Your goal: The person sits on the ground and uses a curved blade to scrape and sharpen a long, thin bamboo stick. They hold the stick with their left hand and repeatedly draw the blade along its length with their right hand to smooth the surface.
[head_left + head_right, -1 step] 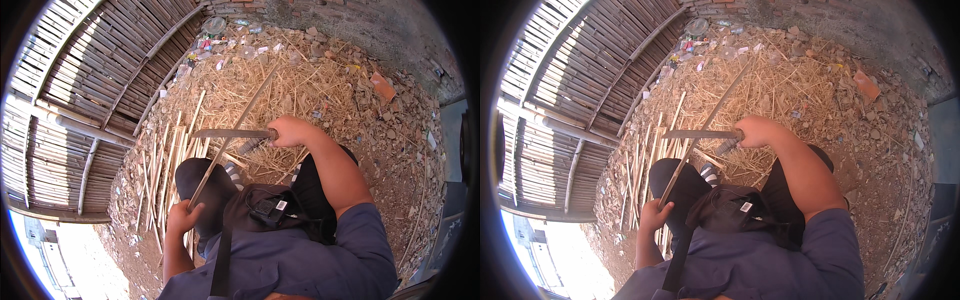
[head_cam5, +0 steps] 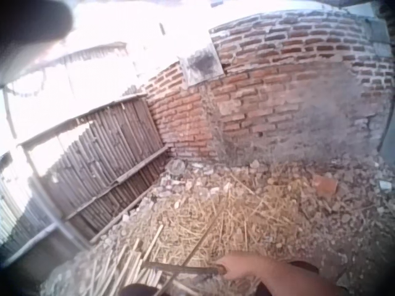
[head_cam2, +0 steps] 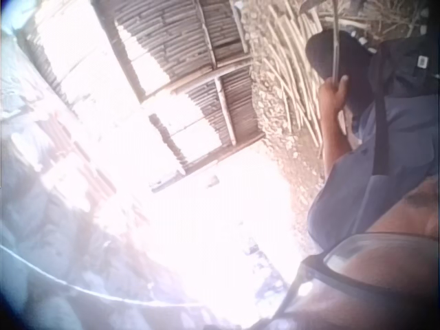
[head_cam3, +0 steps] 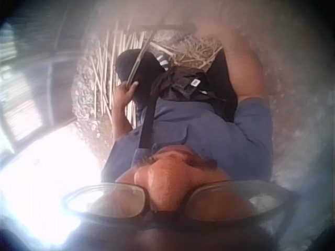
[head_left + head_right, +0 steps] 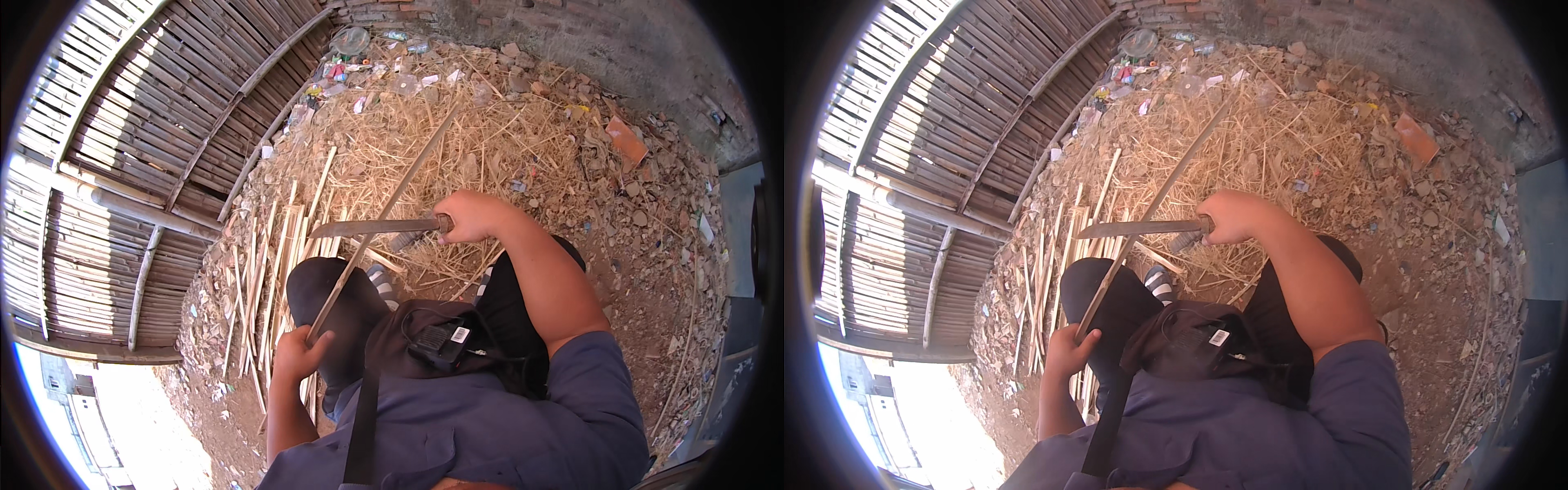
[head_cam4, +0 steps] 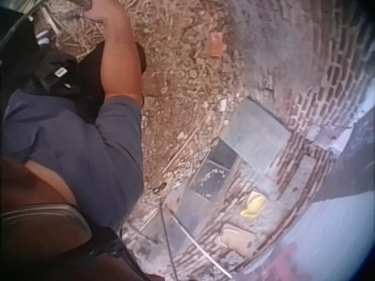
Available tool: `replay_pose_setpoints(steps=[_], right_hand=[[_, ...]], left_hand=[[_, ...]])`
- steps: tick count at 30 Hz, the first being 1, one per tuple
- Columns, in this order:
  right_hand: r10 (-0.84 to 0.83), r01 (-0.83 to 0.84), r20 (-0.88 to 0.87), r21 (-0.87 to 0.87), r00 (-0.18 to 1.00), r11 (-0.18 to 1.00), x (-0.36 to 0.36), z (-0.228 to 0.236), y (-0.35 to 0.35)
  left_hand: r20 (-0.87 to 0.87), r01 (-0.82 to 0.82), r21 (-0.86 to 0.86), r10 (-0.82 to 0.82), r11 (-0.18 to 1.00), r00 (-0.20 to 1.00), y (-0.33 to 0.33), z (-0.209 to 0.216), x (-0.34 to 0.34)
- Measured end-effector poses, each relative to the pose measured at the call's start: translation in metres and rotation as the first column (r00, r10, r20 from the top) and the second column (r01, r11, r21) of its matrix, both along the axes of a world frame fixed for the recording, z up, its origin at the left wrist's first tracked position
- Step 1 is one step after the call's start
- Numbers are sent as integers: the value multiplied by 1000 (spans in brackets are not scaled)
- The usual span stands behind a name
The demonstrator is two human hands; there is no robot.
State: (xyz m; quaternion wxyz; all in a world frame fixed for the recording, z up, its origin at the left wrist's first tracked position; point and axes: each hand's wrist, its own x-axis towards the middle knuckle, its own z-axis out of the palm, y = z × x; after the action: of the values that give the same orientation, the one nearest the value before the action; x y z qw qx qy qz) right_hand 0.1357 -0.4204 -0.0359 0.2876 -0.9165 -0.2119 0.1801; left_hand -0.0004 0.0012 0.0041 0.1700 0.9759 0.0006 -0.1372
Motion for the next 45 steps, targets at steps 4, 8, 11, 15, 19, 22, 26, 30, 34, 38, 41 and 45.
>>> replay_pose_setpoints(steps=[4,8,11,15,19,22,26,30,34,38,41,45], right_hand=[[-182,181,19,53,983,982,14,-2,-18],[-449,445,26,96,893,891,22,-4,-42],[-356,352,35,86,934,932,16,-6,-36],[-67,65,63,39,996,997,-2,-6,2],[-81,80,10,46,997,996,7,3,-7],[-365,362,18,90,931,928,22,-9,-35],[-510,503,-4,161,860,849,23,-10,-46],[-222,220,31,47,975,974,12,-13,-14],[35,-36,35,15,999,999,4,-11,6],[-195,192,44,66,980,979,20,-8,-22],[-562,553,3,169,827,816,24,-5,-50],[-505,491,24,201,863,848,16,-2,-40]], left_hand=[[14,-42,-28,42,999,999,3,-7,-3],[39,-29,-7,29,1000,999,4,-10,-3],[52,-33,-43,36,999,998,5,-15,0],[-11,-65,-42,65,997,998,3,-7,1],[26,-63,-70,65,996,998,6,-11,-2],[57,-20,-21,22,1000,998,7,-14,-5],[33,-49,-55,50,997,998,7,-14,0],[10,-62,-72,63,995,998,5,-10,0],[-11,-49,-71,48,996,999,3,-3,1],[45,-55,-48,57,997,997,3,-8,-4],[93,-13,1,13,1000,996,1,-8,-5],[87,-21,-39,24,999,996,4,-13,-4]])
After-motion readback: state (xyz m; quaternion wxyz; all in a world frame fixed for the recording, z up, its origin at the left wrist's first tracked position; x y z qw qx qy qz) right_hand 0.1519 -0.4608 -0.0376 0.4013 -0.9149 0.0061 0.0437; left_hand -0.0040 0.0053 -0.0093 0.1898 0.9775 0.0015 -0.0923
